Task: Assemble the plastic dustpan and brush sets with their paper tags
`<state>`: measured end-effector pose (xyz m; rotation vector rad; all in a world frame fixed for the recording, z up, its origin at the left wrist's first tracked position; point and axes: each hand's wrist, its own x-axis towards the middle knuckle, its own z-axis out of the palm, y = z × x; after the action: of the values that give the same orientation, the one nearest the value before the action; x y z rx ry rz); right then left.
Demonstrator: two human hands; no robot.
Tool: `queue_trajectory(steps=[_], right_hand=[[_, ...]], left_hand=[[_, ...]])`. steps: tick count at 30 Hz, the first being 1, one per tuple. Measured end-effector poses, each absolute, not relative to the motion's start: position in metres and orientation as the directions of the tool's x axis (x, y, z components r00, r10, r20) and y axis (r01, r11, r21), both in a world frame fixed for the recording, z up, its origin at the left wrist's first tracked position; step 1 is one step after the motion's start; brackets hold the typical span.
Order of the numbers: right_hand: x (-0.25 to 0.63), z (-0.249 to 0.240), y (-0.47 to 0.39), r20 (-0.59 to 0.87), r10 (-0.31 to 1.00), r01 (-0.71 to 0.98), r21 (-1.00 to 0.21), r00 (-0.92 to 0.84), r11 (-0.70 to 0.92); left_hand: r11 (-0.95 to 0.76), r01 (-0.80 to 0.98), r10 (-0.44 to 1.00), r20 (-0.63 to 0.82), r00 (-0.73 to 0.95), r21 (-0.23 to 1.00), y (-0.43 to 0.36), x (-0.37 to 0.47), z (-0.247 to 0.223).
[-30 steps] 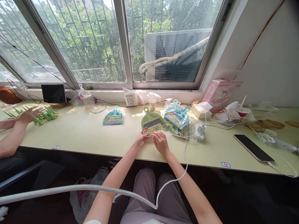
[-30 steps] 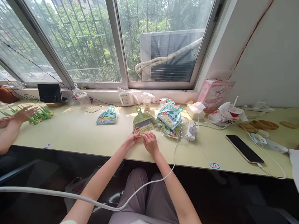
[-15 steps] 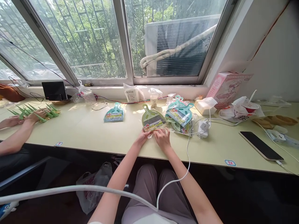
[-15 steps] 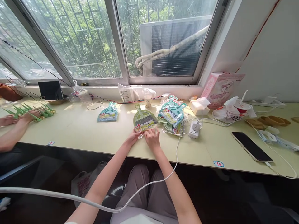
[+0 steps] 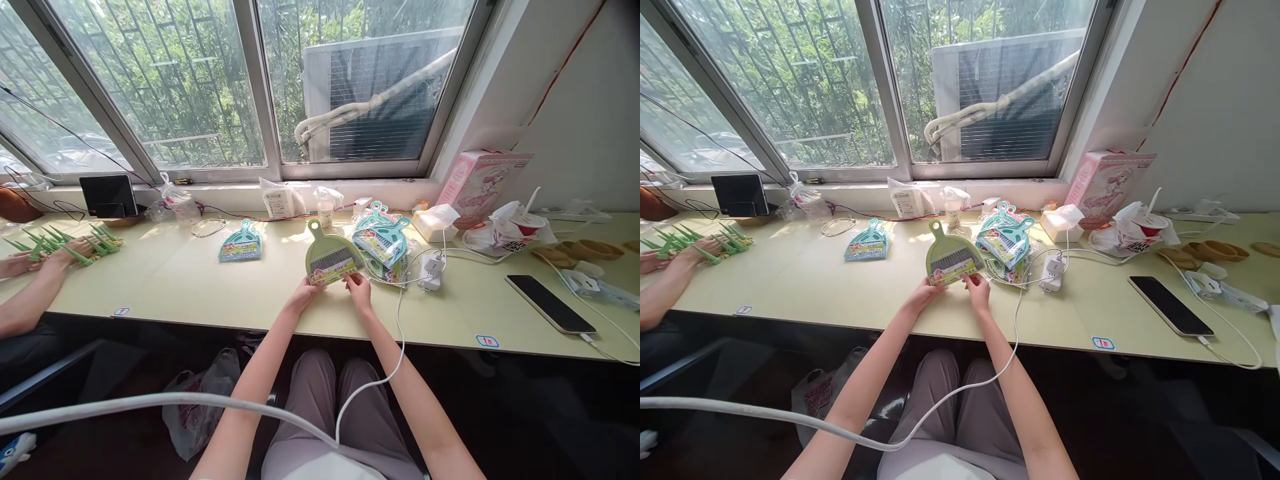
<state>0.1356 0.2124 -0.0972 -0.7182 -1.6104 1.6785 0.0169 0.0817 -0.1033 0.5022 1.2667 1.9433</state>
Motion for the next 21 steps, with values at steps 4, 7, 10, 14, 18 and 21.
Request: queue_trajectory(steps=[4,7,10,14,18,21], right_hand=[[0.135,-0.097,0.216,0.007,0.804,-0.201,-0.969,-0.595,-0.140],[0.136,-0.098,0.218,-0.034,0.809,-0.240,-0.947,-0.587,-0.214],[0.138,-0.100,0.222,-0.045,0.796,-0.250,-0.937,-0.603,-0.242],[0.138,-0.102,0.224,-0.036,0.757,-0.249,-0.934,-0.652,-0.258],[0.135,-0.100,0.219,-0.059,0.716,-0.212,-0.935,-0.695,-0.283],[0.134,-0.099,0.215,-0.066,0.647,-0.174,-0.938,-0.760,-0.300]], left_hand=[[-0.181,-0.318,0.785,-0.057,-0.616,0.931,0.078,0.020,-0.101],[-0.143,-0.249,0.851,-0.009,-0.524,0.958,0.073,0.024,-0.095],[-0.148,-0.297,0.928,0.028,-0.372,0.943,0.069,0.023,-0.088],[-0.269,-0.349,0.843,0.044,-0.537,0.898,0.070,0.010,-0.079],[-0.342,-0.258,0.668,0.041,-0.743,0.904,0.069,-0.014,-0.072],[-0.376,-0.244,0.536,-0.006,-0.844,0.894,0.067,-0.032,-0.059]])
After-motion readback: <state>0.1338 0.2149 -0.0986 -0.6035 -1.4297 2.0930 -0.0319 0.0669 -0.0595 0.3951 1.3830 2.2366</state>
